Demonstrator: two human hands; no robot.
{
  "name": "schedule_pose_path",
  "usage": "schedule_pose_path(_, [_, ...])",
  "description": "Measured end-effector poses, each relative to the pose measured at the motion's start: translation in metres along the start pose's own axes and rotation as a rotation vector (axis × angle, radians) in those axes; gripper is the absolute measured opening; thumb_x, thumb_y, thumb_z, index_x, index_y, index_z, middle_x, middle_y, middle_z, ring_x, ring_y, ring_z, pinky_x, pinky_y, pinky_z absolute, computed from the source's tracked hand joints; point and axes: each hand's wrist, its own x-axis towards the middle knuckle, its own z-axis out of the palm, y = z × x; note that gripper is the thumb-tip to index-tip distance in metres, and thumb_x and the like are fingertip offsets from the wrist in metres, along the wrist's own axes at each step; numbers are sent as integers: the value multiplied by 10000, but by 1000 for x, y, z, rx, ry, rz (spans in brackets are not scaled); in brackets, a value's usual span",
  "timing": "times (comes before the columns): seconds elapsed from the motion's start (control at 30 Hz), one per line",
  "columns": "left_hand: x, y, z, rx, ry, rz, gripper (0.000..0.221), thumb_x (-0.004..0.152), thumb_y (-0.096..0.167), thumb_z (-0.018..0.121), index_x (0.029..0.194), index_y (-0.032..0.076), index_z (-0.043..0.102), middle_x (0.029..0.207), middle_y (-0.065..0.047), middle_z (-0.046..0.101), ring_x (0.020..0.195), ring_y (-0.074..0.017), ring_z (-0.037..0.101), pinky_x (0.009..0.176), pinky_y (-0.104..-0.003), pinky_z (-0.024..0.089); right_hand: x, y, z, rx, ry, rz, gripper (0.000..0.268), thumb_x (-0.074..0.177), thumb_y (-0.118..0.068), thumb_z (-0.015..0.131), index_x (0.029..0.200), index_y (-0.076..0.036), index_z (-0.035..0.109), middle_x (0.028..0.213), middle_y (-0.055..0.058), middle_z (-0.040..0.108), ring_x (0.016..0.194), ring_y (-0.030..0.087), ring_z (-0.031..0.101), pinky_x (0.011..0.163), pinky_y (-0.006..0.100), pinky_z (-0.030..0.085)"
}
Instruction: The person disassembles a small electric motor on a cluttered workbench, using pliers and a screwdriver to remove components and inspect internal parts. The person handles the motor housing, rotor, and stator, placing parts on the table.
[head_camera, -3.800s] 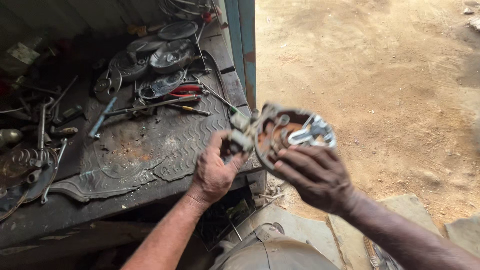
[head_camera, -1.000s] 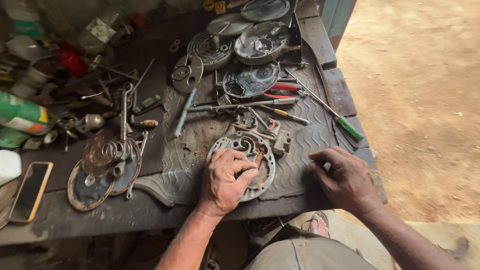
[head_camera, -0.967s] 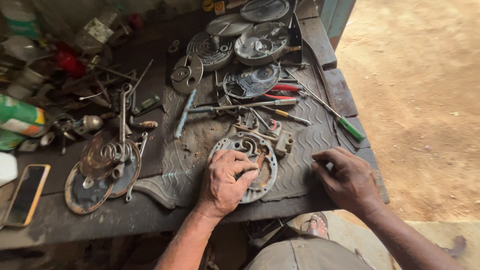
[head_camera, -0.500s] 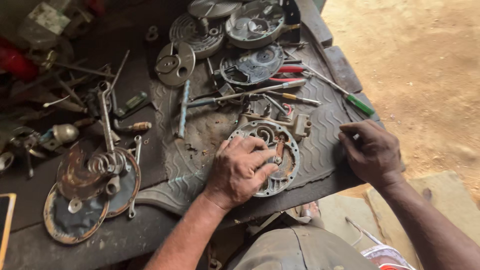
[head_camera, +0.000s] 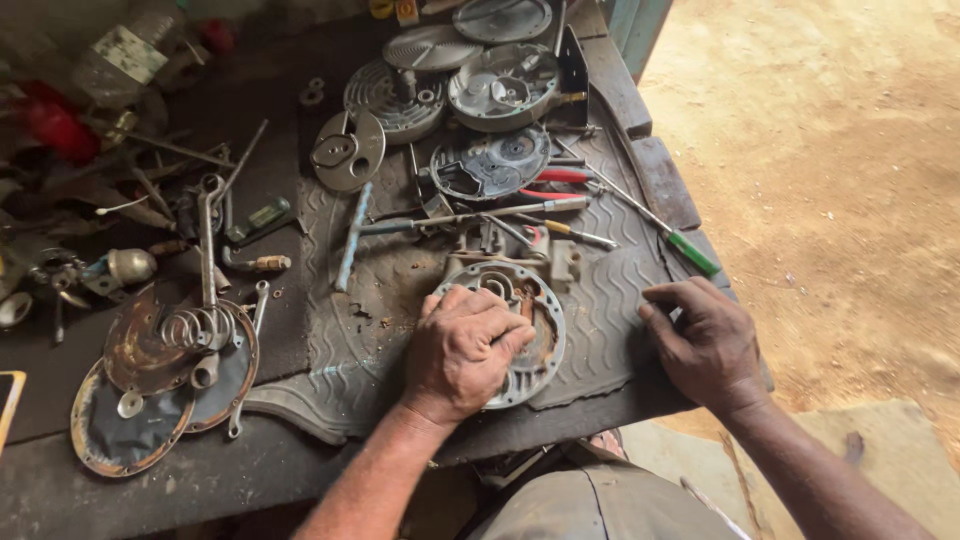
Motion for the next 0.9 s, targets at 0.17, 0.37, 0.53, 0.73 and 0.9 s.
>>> schedule_pose_path(0.17, [0, 25, 21, 77, 161, -125, 111, 862, 242, 763, 881, 133, 773, 883, -20, 704, 912, -247, 636, 851, -413, 486, 1, 1, -2, 9, -21, 22, 160, 859, -163, 768, 1004, -97, 764, 859, 74, 712, 689, 184, 675, 634, 322, 526])
schedule_pose_path(0.37, [-6, -6, 3, -33, 433, -240, 246, 910, 183, 717, 1116, 50, 695, 1156, -122, 679, 1063, -270, 652, 945, -380, 525, 0, 6, -1, 39, -38, 49, 175, 858, -163, 757, 1021, -98, 760, 911, 66, 730, 685, 168, 683, 635, 317, 534])
schedule_pose_path(0.53, [-10, -33, 17, -21, 465, -199, 428, 871, 162, 744, 1241, -29, 643, 1266, -206, 621, 1189, -372, 598, 1041, -432, 455, 2, 2, 3, 85, -73, 99, 187, 862, -171, 750, 1027, -84, 756, 838, 69, 713, 615, 179, 651, 584, 322, 518])
schedule_pose_path(0.73, [-36, -5, 59, -198, 444, -593, 449, 840, 122, 694, 1275, 30, 637, 1252, -161, 660, 1206, -324, 596, 1069, -430, 435, 2, 9, 2, 128, 17, 81, 187, 843, -144, 764, 1014, -69, 750, 821, 75, 700, 626, 160, 650, 566, 307, 517])
schedule_pose_path(0.9, [-49, 14, 63, -114, 444, -460, 612, 771, 200, 763, 1324, 14, 576, 1374, -206, 511, 1278, -362, 509, 1059, -464, 411, 10, 10, -6, 76, 107, 172, 186, 865, -199, 739, 1021, -100, 756, 835, 61, 716, 635, 185, 665, 572, 327, 520])
